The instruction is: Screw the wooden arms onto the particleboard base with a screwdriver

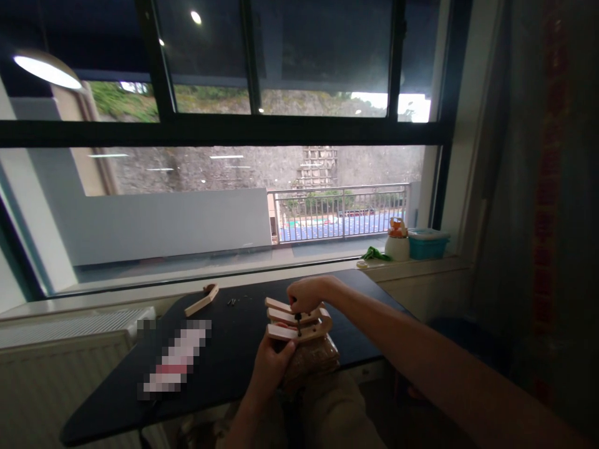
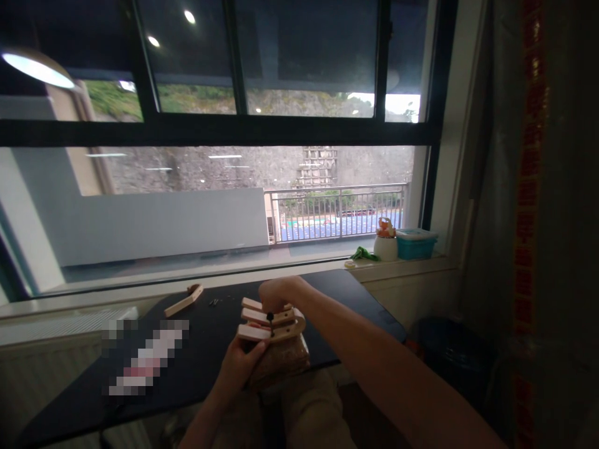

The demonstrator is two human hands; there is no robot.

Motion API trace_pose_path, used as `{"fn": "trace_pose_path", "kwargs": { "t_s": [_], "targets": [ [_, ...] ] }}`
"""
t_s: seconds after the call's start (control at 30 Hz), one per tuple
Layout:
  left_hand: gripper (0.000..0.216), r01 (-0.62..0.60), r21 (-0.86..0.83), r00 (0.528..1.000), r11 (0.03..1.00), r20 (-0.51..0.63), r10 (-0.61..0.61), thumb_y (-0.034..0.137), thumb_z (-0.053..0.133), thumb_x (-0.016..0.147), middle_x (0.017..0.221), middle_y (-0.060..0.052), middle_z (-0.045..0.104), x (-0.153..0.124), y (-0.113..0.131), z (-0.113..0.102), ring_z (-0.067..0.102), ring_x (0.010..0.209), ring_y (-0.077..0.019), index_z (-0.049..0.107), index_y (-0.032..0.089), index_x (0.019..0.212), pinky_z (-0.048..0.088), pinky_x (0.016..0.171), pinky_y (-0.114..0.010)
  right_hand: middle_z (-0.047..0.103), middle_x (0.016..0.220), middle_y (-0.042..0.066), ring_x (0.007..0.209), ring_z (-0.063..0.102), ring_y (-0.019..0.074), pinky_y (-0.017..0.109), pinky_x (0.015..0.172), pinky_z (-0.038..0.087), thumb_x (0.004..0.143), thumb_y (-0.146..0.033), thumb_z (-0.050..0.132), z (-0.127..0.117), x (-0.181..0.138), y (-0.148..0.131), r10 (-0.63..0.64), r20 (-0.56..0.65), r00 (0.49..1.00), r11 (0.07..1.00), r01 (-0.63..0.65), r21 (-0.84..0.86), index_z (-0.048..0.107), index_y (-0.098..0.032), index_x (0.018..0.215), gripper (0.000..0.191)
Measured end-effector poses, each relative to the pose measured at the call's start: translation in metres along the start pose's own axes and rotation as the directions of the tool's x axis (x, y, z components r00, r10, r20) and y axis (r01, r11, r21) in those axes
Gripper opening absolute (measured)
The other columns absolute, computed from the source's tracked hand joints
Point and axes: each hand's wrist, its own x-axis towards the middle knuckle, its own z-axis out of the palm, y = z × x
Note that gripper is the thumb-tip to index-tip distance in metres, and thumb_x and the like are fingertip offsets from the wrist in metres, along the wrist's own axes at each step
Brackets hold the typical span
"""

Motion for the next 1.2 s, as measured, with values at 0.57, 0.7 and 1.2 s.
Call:
{"fn": "trace_pose_path", "kwargs": {
  "t_s": [0.57,0.7,1.2],
  "targets": [
    [0.026,-0.001,0.026,1.0,1.0,0.013,0.001,0.031,0.066,0.064,0.089,-0.007,0.071,0.001,-0.003,-0.001,0.064,0.089,-0.0252,0.063,0.015,0.084,0.047,0.085,-0.037,0.066,0.105,0.015,0.09,0.062,0.0253,0.029,0.065,0.048,0.076,-0.035,0.05,0.002,-0.006,-0.002,0.124,-0.08,0.989,0.992,-0.127,-0.029,0.068,-0.011,0.103,0.04],
    [0.024,-0.013,0.033,1.0,0.999,0.007,0.013,0.03,0.065,0.064,0.088,-0.006,0.071,0.001,-0.002,-0.001,0.064,0.089,-0.0247,0.063,0.016,0.083,0.048,0.084,-0.036,0.066,0.106,0.01,0.093,0.061,0.0251,0.03,0.067,0.048,0.074,-0.031,0.053,-0.004,-0.009,-0.007,0.09,-0.074,0.993,0.994,-0.093,-0.049,0.067,-0.016,0.106,0.038],
    [0.024,-0.011,0.017,1.0,1.0,0.002,0.011,0.029,0.066,0.063,0.087,-0.006,0.07,0.0,-0.001,0.0,0.064,0.088,-0.0243,0.063,0.016,0.082,0.048,0.084,-0.036,0.065,0.109,0.013,0.1,0.059,0.0254,0.031,0.074,0.048,0.076,-0.026,0.049,0.015,0.002,-0.005,0.128,-0.171,0.977,0.992,-0.129,0.007,0.067,-0.015,0.103,0.035]
  ]
}}
